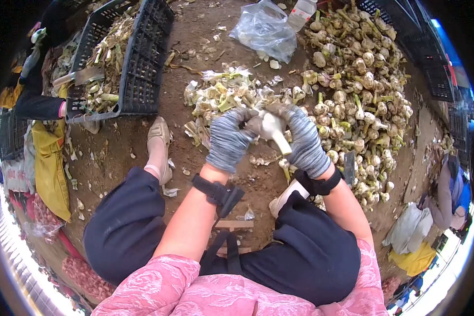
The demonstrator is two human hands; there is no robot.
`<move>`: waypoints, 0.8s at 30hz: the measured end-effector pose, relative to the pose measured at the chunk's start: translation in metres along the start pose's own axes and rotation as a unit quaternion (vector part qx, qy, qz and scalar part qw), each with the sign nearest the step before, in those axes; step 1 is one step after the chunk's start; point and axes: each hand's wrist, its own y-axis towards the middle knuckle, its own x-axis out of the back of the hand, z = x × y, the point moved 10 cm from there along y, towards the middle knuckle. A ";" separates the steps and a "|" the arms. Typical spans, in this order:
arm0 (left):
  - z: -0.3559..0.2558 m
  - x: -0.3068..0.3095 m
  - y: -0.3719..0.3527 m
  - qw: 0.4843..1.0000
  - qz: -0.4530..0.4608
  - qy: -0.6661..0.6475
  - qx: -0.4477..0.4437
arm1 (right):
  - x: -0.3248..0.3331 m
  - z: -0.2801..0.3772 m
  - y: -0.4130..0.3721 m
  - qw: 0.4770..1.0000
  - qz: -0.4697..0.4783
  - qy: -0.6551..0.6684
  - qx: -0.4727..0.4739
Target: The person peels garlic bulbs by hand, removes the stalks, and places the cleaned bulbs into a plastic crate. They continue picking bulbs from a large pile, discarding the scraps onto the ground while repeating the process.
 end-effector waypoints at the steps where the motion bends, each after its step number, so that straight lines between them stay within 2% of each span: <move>1: 0.003 0.000 0.000 1.000 -0.003 0.000 -0.001 | -0.001 -0.013 -0.003 0.991 -0.004 0.112 -0.071; 2: 0.019 0.000 0.000 0.992 -0.011 -0.107 0.062 | -0.006 -0.026 -0.007 0.965 -0.008 0.222 -0.141; 3: 0.033 -0.003 -0.001 0.969 -0.018 -0.213 0.123 | -0.008 -0.027 -0.006 0.965 -0.007 0.222 -0.139; 4: 0.035 -0.002 -0.001 0.969 -0.019 -0.214 0.122 | -0.008 -0.034 -0.008 0.936 -0.044 0.309 -0.163; 6: 0.045 -0.004 -0.005 0.915 -0.047 -0.358 0.180 | -0.010 -0.051 -0.013 0.850 -0.116 0.471 -0.205; 7: 0.051 -0.002 -0.006 0.911 -0.059 -0.349 0.213 | -0.006 -0.052 -0.013 0.877 -0.109 0.436 -0.169; 8: 0.055 -0.002 -0.005 0.910 -0.059 -0.352 0.211 | -0.006 -0.057 -0.013 0.879 -0.109 0.434 -0.167; 10: 0.064 -0.001 -0.005 0.922 -0.065 -0.332 0.189 | -0.013 -0.068 -0.015 0.825 -0.114 0.517 -0.196; 11: 0.057 0.004 -0.004 0.948 -0.068 -0.262 0.165 | -0.009 -0.060 -0.014 0.845 -0.108 0.481 -0.208; 12: 0.058 0.003 -0.004 0.948 -0.068 -0.263 0.164 | -0.010 -0.059 -0.015 0.846 -0.107 0.479 -0.208; 14: 0.061 0.003 -0.003 0.948 -0.079 -0.259 0.168 | -0.024 -0.062 -0.018 0.703 -0.115 0.660 -0.237; 16: 0.064 0.007 -0.006 0.936 -0.090 -0.282 0.189 | -0.027 -0.064 -0.022 0.704 -0.111 0.650 -0.264; 18: 0.070 0.007 -0.008 0.924 -0.100 -0.304 0.209 | -0.041 -0.071 -0.030 0.648 -0.085 0.685 -0.320; 19: 0.073 0.010 -0.006 0.938 -0.108 -0.264 0.198 | -0.047 -0.074 -0.035 0.627 -0.079 0.700 -0.333; 20: 0.069 0.014 -0.004 0.950 -0.115 -0.222 0.186 | -0.050 -0.078 -0.037 0.627 -0.079 0.700 -0.334; 21: 0.049 0.015 0.000 0.981 -0.113 -0.120 0.105 | -0.054 -0.080 -0.039 0.617 -0.074 0.706 -0.339; 22: 0.047 0.010 -0.002 0.981 -0.113 -0.120 0.105 | -0.058 -0.081 -0.041 0.608 -0.069 0.712 -0.344; 23: 0.028 0.002 0.000 0.990 -0.084 -0.106 0.042 | -0.059 -0.079 -0.041 0.607 -0.069 0.713 -0.345; 24: 0.010 -0.005 0.000 0.994 -0.055 -0.092 -0.022 | -0.065 -0.076 -0.042 0.571 -0.072 0.733 -0.364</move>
